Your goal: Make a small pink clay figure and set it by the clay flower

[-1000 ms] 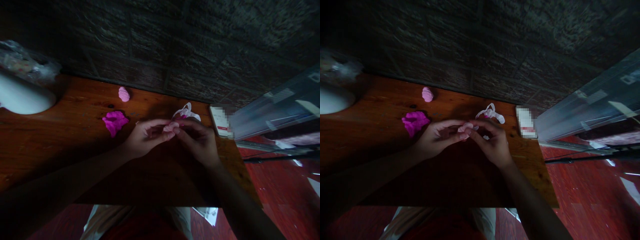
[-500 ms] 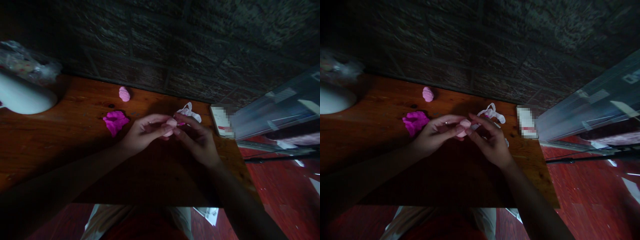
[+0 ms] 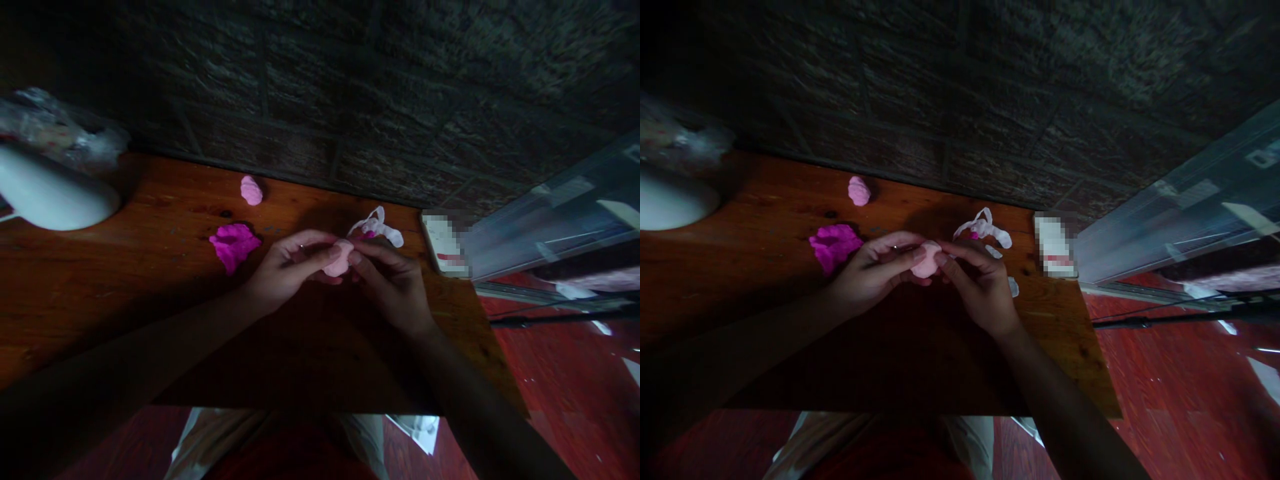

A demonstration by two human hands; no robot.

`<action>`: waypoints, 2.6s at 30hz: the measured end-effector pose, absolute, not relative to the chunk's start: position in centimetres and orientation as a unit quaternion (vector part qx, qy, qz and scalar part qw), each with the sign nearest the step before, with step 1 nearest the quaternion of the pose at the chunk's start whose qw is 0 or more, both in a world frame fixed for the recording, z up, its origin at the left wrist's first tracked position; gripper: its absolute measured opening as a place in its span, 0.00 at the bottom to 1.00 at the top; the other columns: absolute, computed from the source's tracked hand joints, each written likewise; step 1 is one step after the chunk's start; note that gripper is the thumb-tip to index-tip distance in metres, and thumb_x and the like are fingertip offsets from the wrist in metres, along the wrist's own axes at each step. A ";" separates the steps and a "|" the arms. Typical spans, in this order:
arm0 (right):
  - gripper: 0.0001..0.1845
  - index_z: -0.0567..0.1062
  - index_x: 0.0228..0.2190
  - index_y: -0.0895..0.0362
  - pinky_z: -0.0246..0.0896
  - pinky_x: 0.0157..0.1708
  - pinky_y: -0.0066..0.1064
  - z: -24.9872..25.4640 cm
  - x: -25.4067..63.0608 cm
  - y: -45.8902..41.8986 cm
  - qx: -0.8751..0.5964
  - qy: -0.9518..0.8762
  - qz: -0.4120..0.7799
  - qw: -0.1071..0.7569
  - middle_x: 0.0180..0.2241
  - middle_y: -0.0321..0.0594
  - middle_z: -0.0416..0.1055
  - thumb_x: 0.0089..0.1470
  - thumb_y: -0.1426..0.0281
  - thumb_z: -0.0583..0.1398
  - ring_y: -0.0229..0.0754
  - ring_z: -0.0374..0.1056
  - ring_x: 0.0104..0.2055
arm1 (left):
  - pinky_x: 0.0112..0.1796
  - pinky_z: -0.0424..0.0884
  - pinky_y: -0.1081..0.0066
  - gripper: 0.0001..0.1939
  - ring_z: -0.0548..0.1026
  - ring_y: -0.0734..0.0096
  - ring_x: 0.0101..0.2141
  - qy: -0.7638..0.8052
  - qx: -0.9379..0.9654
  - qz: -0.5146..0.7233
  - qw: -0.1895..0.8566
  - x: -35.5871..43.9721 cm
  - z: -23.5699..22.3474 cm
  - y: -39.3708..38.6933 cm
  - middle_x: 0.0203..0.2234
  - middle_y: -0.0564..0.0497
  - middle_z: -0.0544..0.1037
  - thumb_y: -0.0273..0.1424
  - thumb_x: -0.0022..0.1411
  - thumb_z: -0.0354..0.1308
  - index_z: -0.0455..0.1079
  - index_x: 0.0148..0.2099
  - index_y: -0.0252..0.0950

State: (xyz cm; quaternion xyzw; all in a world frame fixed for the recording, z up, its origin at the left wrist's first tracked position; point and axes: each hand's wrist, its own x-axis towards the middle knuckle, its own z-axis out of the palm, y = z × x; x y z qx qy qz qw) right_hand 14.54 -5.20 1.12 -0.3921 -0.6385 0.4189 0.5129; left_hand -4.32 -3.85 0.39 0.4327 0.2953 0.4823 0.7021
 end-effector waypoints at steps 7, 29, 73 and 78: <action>0.11 0.82 0.48 0.44 0.76 0.33 0.30 1.3 14.2 -5.2 -0.386 -0.655 0.406 0.508 0.45 0.36 0.80 0.64 0.63 0.65 0.34 0.73 0.32 | 0.41 0.83 0.69 0.21 0.82 0.60 0.47 0.278 0.449 0.494 0.690 -4.3 0.7 -4.2 0.52 0.47 0.82 0.36 0.60 0.72 0.78 0.55 0.42; 0.17 0.80 0.52 0.45 0.72 0.29 0.27 1.1 13.8 -5.8 -0.388 -0.623 0.421 0.533 0.44 0.36 0.81 0.63 0.69 0.65 0.31 0.72 0.28 | 0.49 0.81 0.67 0.25 0.84 0.61 0.48 0.254 0.567 0.552 0.557 -4.4 0.3 -3.6 0.49 0.44 0.84 0.25 0.54 0.74 0.74 0.54 0.35; 0.20 0.83 0.45 0.46 0.75 0.29 0.30 0.9 14.8 -5.2 -0.238 -0.592 0.610 0.470 0.34 0.34 0.80 0.50 0.59 0.75 0.35 0.73 0.27 | 0.29 0.73 0.73 0.17 0.77 0.69 0.32 0.147 0.409 0.382 0.816 -4.6 0.3 -4.7 0.31 0.49 0.80 0.38 0.52 0.77 0.81 0.42 0.38; 0.16 0.83 0.42 0.46 0.77 0.31 0.33 0.6 14.9 -5.5 -0.251 -0.574 0.614 0.481 0.33 0.33 0.80 0.50 0.61 0.75 0.36 0.75 0.28 | 0.25 0.72 0.76 0.18 0.75 0.72 0.30 0.169 0.392 0.381 0.820 -4.5 0.7 -5.0 0.29 0.51 0.77 0.41 0.50 0.78 0.80 0.38 0.37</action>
